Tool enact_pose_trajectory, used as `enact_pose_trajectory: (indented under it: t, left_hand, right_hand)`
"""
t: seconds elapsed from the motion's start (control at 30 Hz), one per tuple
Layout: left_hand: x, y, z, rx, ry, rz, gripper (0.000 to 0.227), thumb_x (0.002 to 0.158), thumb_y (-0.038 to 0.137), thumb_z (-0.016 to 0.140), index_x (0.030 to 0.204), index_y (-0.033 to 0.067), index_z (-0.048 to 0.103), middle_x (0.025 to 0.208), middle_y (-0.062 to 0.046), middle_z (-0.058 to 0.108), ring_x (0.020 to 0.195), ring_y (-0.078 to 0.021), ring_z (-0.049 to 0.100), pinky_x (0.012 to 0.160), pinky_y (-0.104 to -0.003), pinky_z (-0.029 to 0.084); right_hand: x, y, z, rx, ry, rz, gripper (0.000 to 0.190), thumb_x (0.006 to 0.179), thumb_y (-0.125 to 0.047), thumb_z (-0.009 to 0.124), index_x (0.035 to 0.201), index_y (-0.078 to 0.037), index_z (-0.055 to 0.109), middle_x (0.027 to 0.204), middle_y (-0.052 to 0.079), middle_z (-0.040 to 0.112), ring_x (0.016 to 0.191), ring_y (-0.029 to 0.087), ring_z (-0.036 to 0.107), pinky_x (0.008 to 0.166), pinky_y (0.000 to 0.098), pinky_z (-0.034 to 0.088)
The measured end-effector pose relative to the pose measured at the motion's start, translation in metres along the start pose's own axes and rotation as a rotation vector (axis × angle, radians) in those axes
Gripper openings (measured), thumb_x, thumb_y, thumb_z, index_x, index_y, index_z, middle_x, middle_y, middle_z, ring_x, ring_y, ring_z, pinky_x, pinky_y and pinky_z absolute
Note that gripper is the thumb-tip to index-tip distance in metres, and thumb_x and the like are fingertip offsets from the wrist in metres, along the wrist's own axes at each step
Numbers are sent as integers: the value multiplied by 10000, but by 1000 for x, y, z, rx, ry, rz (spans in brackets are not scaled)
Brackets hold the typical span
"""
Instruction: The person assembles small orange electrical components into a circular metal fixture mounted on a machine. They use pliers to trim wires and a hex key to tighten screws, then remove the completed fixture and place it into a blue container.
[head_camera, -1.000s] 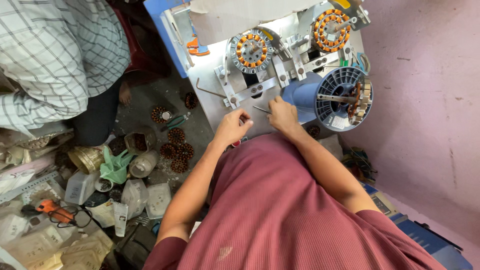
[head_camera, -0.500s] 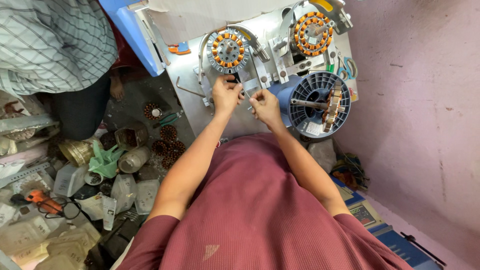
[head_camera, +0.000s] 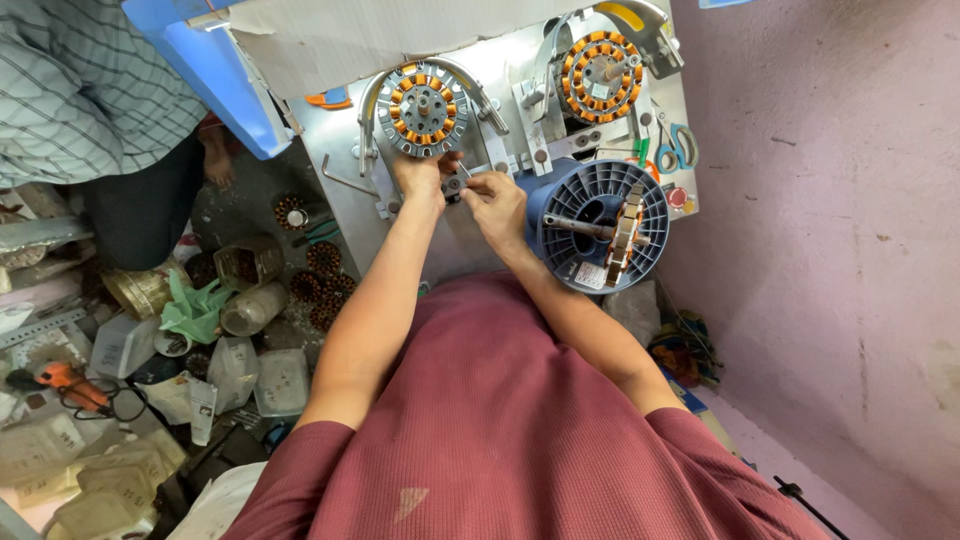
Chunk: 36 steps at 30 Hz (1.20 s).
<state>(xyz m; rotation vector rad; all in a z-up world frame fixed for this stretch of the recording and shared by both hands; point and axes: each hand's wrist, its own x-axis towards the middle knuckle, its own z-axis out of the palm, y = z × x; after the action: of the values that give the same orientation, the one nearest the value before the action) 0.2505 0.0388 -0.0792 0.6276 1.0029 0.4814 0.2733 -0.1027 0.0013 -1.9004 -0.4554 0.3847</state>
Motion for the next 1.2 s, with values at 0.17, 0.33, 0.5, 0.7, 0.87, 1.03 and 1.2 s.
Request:
enact_pose_trajectory:
  t: [0.17, 0.33, 0.5, 0.7, 0.87, 1.03, 1.2]
  left_hand:
    - [3, -5, 8, -46, 110, -16, 208, 834, -105, 656, 1031, -42, 630, 834, -133, 702, 588, -276, 701, 464, -343, 502]
    - [-4, -3, 16, -70, 185, 44, 225, 821, -118, 629, 1034, -43, 632, 838, -133, 707, 574, -262, 681, 468, -334, 506]
    - [-1, 1, 14, -62, 211, 24, 190, 841, -101, 636, 1021, -40, 639, 847, -126, 717, 581, -245, 694, 471, -324, 511]
    - [10, 1, 13, -89, 261, -51, 131, 872, -36, 647, 1001, -17, 647, 803, -118, 715, 549, -234, 665, 437, -316, 465]
    - [15, -5, 8, -126, 230, -89, 91, 902, 17, 684, 983, -17, 661, 785, -124, 706, 563, -234, 665, 477, -327, 527]
    - [17, -10, 2, -136, 158, -99, 117, 869, -13, 700, 982, -13, 670, 786, -117, 713, 578, -237, 682, 497, -334, 557]
    - [14, -5, 4, -6, 135, -68, 139, 847, -88, 700, 972, -32, 671, 770, -118, 709, 565, -217, 668, 483, -324, 521]
  right_hand:
    - [4, -9, -1, -3, -10, -45, 146, 880, -35, 777, 1009, 25, 747, 1030, 126, 735, 891, 217, 767, 788, 294, 652]
    - [1, -15, -2, -42, -42, -56, 120, 878, -36, 777, 973, 26, 736, 1032, 122, 736, 884, 221, 770, 769, 295, 643]
    - [7, 3, 5, 212, -44, 79, 167, 933, -38, 720, 1086, 24, 697, 1006, 107, 764, 895, 211, 781, 790, 293, 643]
    - [12, 13, 4, -77, -30, -131, 169, 1023, -111, 641, 1143, -3, 689, 955, 160, 733, 806, 316, 726, 714, 394, 586]
    - [13, 2, 2, -459, -20, -293, 165, 1047, -148, 550, 992, -30, 650, 897, 182, 678, 763, 420, 645, 652, 487, 512]
    - [10, -8, 0, -443, 10, -377, 110, 1051, -121, 554, 1017, -43, 623, 921, 155, 659, 789, 404, 653, 665, 481, 528]
    - [1, -20, -3, -632, -114, -424, 87, 1014, -116, 593, 976, -39, 609, 895, 151, 615, 731, 354, 662, 592, 444, 523]
